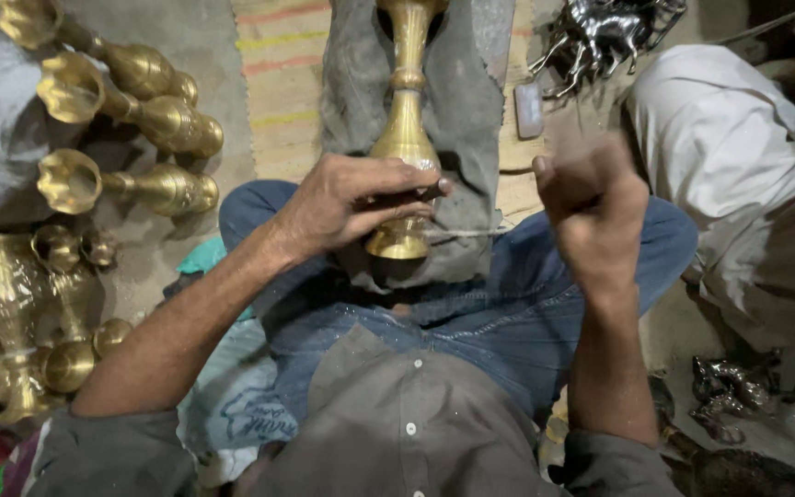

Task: The person sits cross-legged on the floor with a brass vase held against a padded rest on their lap. They hold a chisel against the vase surface and strike it with a wooden mallet, working around the body of the vase to deepen engraved decorative patterns, repositioning the vase and chisel as they go.

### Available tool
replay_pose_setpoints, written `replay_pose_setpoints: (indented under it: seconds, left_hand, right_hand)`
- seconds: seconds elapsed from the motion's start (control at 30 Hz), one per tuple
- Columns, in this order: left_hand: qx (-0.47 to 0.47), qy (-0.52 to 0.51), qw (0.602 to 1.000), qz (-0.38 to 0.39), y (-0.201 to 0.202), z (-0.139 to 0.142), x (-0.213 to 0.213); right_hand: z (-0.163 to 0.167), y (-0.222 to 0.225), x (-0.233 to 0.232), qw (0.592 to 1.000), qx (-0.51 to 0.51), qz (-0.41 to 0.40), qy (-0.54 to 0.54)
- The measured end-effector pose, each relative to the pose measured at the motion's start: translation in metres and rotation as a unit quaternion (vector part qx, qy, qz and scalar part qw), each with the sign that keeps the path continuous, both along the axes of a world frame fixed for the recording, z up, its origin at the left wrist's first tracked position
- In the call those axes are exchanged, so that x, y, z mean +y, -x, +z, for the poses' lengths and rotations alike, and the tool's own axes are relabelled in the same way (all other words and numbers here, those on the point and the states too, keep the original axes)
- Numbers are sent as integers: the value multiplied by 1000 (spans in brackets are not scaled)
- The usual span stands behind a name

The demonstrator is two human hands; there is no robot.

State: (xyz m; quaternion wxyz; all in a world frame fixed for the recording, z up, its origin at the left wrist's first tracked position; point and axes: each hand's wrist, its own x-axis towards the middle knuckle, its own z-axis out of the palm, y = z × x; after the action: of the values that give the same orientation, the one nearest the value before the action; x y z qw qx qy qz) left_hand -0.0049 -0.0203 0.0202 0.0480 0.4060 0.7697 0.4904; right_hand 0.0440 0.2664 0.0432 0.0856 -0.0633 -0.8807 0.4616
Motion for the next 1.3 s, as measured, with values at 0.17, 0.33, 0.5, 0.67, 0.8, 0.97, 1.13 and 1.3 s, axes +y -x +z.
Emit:
replay_pose_setpoints:
  seconds: [0.17, 0.33, 0.5, 0.67, 0.8, 0.97, 1.13, 1.3]
  left_hand:
    - [25, 24, 999, 7, 2, -2, -2]
    - [29, 45, 999, 1, 2, -2, -5]
    - [23, -8, 1000, -12, 1, -2, -7]
    - [-9, 27, 1000, -14, 2, -3, -11]
    - [24, -8, 999, -33, 3, -4, -15]
    - [-3, -3, 1000, -24, 1, -7, -21]
    - [-124, -134, 979, 94, -14, -13, -24]
    - [-152, -180, 882, 408, -44, -28, -2]
  right_hand:
    - [-6, -1, 5, 961, 154, 113, -203]
    - [-11, -2, 3, 989, 51, 86, -110]
    - [-5, -2, -3, 994, 66, 76, 43]
    - [7, 2, -9, 989, 51, 39, -136]
    - [12, 4, -12, 894, 185, 171, -371]
    - [8, 4, -11, 959, 113, 133, -221]
    - [-9, 10, -17, 952, 141, 144, -231]
    - [-31, 8, -53, 981, -140, 78, 107]
